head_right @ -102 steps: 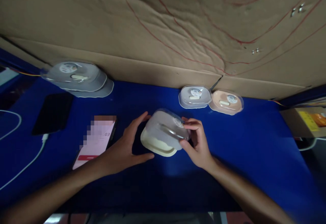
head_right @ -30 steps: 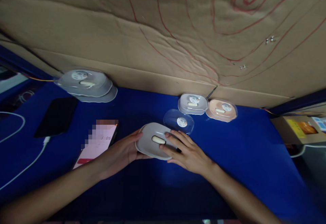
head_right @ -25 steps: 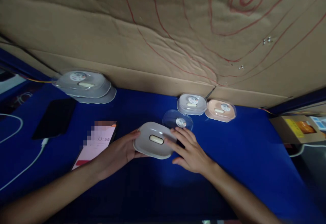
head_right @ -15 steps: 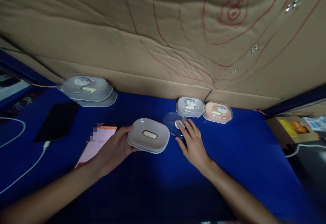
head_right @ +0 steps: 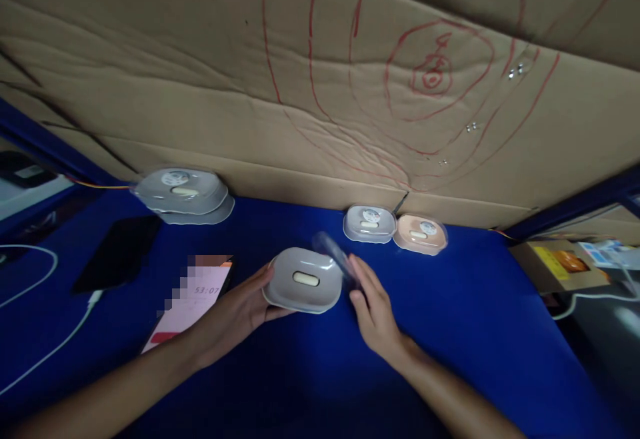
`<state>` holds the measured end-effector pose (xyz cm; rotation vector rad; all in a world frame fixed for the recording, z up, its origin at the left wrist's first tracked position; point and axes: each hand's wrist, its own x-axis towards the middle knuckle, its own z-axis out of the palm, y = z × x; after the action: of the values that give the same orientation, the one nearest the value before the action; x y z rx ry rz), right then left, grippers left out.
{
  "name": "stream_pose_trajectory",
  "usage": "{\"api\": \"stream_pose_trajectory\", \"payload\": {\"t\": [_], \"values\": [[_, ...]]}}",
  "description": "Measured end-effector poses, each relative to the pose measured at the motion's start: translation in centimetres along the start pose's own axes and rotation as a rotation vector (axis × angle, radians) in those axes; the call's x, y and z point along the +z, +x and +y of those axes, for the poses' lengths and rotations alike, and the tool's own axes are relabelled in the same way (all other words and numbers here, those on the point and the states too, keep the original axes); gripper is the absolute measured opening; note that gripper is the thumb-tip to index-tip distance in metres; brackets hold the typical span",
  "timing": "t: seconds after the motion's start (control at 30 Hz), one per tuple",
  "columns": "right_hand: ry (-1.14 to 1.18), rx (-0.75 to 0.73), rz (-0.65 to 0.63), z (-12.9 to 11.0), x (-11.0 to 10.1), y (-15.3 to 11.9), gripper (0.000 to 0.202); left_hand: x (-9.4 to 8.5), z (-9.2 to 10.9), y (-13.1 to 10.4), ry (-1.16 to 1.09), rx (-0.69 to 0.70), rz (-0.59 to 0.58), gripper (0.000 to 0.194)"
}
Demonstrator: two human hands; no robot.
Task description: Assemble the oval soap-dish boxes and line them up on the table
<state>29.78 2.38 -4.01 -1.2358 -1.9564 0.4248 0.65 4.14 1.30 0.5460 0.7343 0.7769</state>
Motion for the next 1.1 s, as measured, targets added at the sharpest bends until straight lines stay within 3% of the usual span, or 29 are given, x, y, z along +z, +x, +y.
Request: {"api": "stream_pose_trajectory", "payload": {"t": [0.13, 0.27, 0.73, 0.9, 1.1], "values": [[-0.066, -0.228, -0.107, -1.5, 0.1, -0.2, 0.064, 0.2, -0.6, -0.3, 0.007, -0.012, -0.043, 0.058], [-0.122, -0.293, -0.116, -1.7, 0.0, -0.1, 0.068, 0.4, -0.8, -0.4, 0.008, 0.005, -0.071, 0.057], [-0.214, -0.360, -0.091, -1.8, 0.0, -0.1, 0.074, 0.6, -1.2, -0.5, 0.087, 0.018, -0.051, 0.070], [-0.154, -0.320, -0.144, -1.6, 0.0, 0.1, 0.072, 0.3, -1.1, -0.2, 0.096, 0.027, -0.017, 0.062], [-0.098, -0.314, -0.238, -1.3, -0.3, 0.1, 0.073, -0.6, 0.1, 0.6, 0.094, 0.061, 0.145, 0.043]]}}
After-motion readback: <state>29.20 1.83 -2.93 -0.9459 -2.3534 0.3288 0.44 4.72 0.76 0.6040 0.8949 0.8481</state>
